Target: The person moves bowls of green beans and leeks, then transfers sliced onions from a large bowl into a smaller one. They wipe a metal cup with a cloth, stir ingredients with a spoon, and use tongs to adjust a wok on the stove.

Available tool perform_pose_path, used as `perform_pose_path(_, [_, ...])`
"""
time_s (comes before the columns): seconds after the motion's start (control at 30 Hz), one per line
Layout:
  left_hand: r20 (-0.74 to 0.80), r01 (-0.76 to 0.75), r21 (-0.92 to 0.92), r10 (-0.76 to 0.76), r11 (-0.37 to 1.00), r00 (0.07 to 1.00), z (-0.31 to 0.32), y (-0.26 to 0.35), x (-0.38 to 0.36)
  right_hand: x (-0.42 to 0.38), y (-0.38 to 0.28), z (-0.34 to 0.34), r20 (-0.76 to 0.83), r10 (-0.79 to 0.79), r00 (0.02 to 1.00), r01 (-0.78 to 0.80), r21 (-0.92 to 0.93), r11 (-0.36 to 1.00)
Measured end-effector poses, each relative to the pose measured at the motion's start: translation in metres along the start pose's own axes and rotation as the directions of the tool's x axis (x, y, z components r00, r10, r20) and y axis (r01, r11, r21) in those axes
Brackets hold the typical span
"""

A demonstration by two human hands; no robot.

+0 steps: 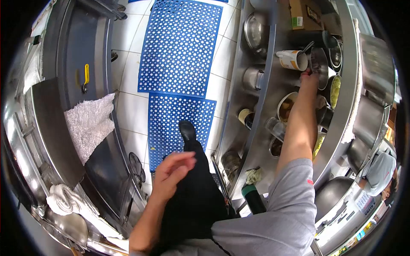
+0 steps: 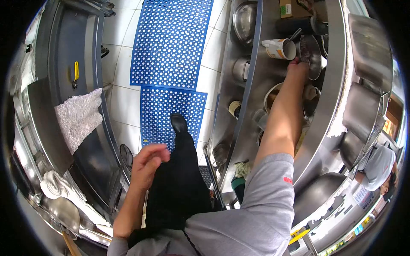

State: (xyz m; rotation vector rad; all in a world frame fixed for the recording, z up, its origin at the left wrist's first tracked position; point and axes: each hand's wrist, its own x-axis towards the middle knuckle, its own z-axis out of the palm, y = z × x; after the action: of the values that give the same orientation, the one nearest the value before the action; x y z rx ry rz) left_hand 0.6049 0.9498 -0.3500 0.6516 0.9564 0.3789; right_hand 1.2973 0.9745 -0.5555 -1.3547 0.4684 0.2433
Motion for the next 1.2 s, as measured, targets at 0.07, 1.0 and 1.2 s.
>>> perform_pose_path(0.07, [0.257,-0.193,-0.168,0.232,0.967,0.938,0.038,0.051,0.02,-0.012,0.0,0.006,0.021,0.019,1.0,-0.018,-0.029,0.999])
perform_pose_path(1.0, [-0.067,-0.202,-0.397,0.191,0.895,0.979,0.021,-0.084,-0.214,-0.626,-0.025,-0.25,0.571,0.388,0.724,-0.226,-0.335,0.915])
perform_pose_path(1.2, [-0.168,-0.043,-0.3,-0.009,0.953,0.986,0.06,-0.125,-0.288,-0.74,-0.089,-0.42,0.795,0.417,0.441,0.121,-0.513,0.85])
